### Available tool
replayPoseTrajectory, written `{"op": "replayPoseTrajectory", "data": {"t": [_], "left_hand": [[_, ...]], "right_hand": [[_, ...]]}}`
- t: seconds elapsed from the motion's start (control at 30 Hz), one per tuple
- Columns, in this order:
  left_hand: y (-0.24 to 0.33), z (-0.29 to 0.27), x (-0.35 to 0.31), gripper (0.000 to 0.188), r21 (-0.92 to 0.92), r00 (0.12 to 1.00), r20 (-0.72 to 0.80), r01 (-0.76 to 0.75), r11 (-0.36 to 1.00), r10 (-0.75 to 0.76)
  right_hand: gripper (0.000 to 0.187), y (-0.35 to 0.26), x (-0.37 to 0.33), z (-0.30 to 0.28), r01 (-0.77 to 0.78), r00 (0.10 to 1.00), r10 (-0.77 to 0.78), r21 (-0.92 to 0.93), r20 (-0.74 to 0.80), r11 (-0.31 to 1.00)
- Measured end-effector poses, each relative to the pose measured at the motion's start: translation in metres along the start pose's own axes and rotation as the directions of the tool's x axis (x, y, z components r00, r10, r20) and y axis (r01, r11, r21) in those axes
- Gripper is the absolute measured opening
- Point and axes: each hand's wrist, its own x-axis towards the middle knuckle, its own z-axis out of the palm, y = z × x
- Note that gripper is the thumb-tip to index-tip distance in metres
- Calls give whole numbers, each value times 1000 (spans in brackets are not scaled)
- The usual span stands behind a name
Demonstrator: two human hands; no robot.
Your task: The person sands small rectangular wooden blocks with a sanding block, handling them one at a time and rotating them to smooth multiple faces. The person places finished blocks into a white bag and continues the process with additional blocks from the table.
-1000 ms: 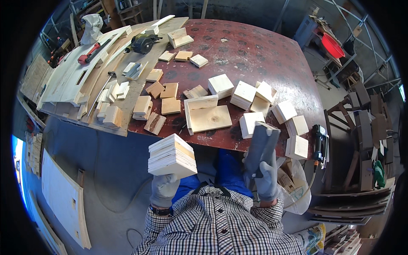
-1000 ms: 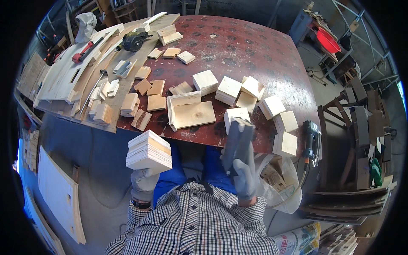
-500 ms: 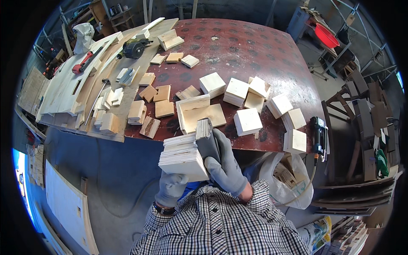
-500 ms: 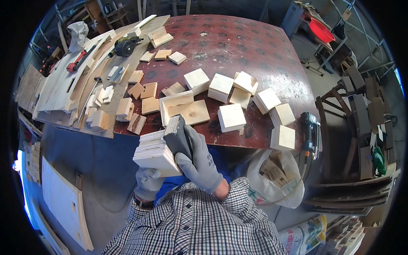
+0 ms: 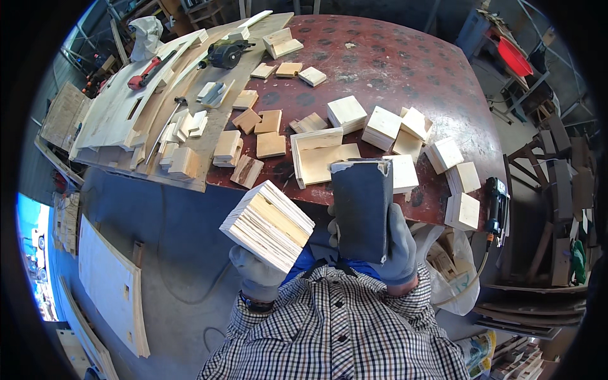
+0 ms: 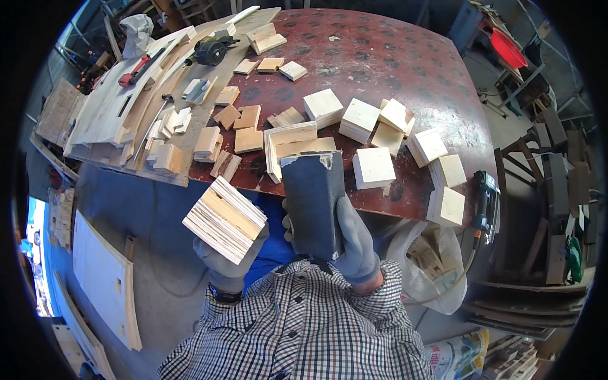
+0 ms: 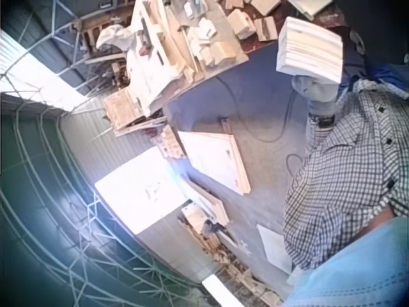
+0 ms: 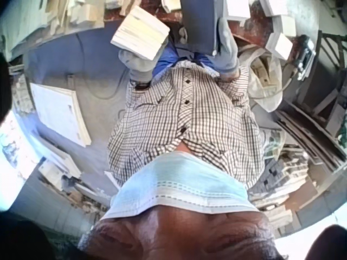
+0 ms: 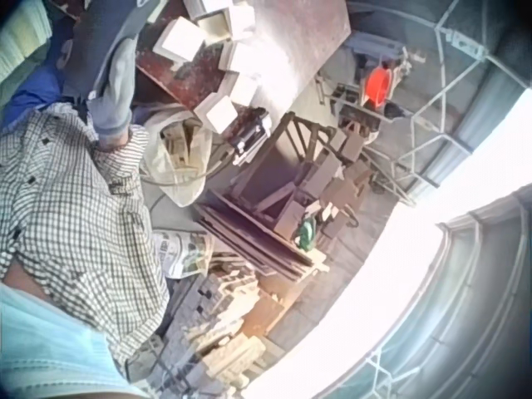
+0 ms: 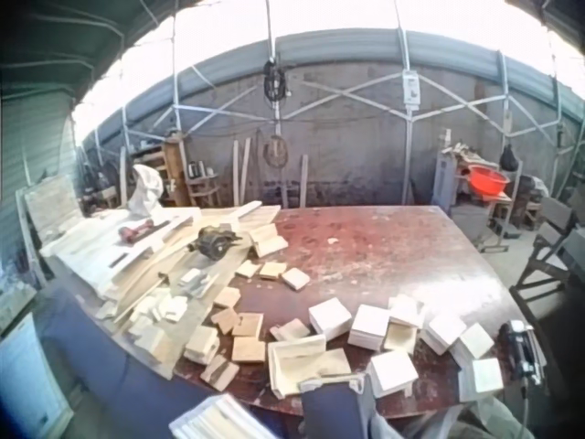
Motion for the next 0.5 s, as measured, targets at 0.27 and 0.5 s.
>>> {"op": "replayPoseTrajectory", "data": {"t": [0.27, 0.5], "left_hand": [[1, 11, 5, 89, 26, 984, 180, -14, 1000, 9], [3, 35, 0, 94, 397, 998, 62, -13, 918, -13]], "right_hand": [[79, 4, -2, -3, 112, 994, -95, -453, 60, 884], [89, 30, 11, 12, 542, 777, -366, -840, 511, -22]]}}
